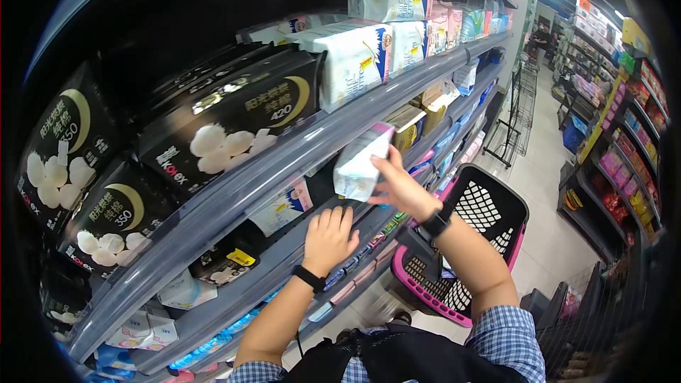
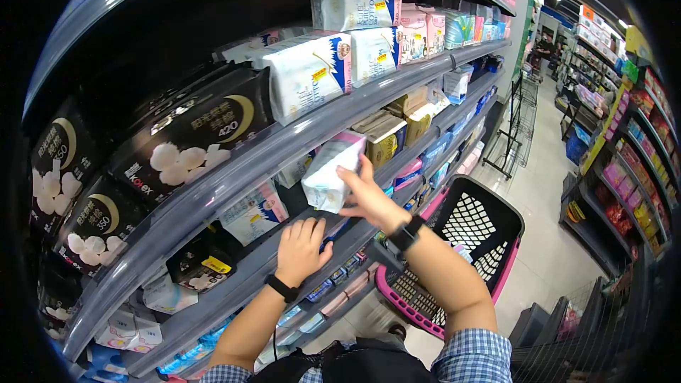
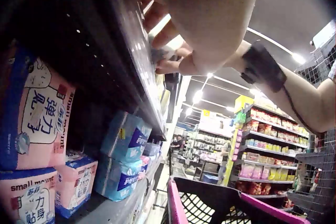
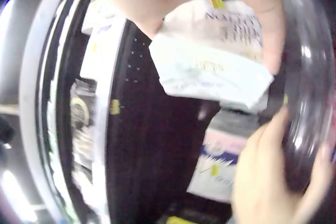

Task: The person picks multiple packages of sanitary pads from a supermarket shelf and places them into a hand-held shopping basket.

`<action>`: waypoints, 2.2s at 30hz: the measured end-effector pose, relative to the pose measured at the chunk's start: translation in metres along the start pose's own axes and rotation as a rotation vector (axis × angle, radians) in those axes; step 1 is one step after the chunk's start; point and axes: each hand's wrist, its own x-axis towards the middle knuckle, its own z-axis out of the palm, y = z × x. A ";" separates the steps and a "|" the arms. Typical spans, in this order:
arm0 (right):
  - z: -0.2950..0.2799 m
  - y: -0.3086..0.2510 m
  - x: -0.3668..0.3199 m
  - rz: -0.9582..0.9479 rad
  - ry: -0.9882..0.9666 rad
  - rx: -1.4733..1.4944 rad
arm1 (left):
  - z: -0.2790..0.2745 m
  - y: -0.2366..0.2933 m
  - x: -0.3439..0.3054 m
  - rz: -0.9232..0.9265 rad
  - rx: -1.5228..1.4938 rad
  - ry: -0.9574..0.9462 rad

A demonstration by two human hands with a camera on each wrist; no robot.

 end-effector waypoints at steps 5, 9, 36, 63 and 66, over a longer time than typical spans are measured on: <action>0.005 0.028 0.051 -0.541 0.346 -1.218 | 0.005 -0.004 -0.005 0.020 -0.040 0.031; 0.037 0.025 0.036 -0.327 0.267 -0.698 | 0.006 -0.005 -0.006 0.027 -0.038 0.014; -0.261 0.295 -0.099 0.395 0.206 -0.852 | 0.007 0.015 0.010 0.003 0.219 -0.097; -0.424 0.489 -0.043 1.022 0.942 -0.926 | 0.028 0.014 0.004 -0.137 0.576 -0.311; -0.434 0.503 -0.033 1.145 0.928 -0.964 | 0.028 0.013 0.001 -0.160 0.580 -0.297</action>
